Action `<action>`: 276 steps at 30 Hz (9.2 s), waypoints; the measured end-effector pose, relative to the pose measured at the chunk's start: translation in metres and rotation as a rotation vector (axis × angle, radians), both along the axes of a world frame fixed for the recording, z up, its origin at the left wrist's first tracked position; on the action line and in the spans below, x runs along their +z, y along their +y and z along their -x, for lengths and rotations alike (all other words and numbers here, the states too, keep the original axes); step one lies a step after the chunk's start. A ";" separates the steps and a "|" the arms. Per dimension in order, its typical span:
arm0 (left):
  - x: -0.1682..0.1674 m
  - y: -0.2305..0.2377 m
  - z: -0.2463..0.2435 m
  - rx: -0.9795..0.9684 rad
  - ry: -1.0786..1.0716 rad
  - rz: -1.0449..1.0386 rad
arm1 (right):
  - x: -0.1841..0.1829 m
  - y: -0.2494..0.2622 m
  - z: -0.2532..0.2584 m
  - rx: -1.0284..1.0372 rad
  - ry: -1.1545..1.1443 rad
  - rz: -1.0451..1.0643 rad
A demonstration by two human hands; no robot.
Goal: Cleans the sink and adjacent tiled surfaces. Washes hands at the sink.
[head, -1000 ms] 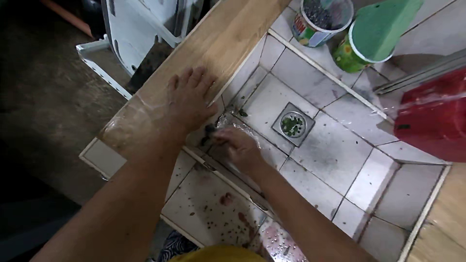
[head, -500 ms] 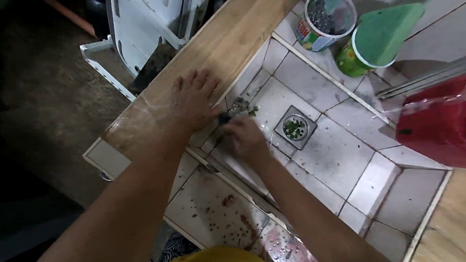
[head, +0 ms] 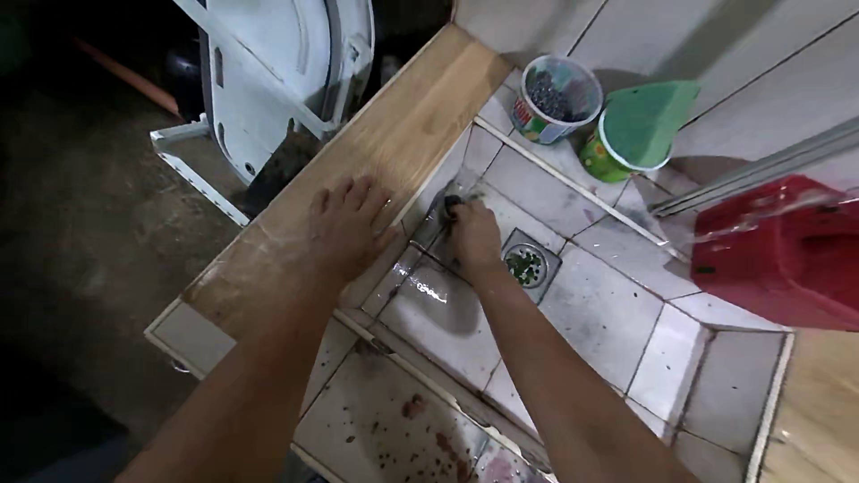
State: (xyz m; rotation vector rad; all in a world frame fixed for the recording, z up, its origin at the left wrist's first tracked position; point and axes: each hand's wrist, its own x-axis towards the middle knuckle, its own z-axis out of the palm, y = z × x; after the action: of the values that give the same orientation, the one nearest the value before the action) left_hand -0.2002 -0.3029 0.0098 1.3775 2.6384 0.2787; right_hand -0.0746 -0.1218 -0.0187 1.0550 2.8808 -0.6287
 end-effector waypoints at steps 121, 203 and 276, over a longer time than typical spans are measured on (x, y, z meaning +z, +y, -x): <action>-0.004 0.000 0.002 0.004 0.029 -0.058 | -0.017 0.013 -0.102 -0.101 0.126 -0.147; 0.001 0.002 0.001 0.026 -0.002 0.012 | -0.040 0.004 -0.001 -0.281 0.010 -0.132; 0.000 0.001 0.000 0.026 0.028 -0.016 | -0.044 -0.072 -0.007 0.034 0.154 -0.049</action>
State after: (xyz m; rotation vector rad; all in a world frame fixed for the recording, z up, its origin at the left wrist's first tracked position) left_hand -0.2006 -0.3016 0.0102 1.3623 2.6841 0.2861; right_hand -0.0675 -0.1943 -0.0627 1.0029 3.0532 -0.6689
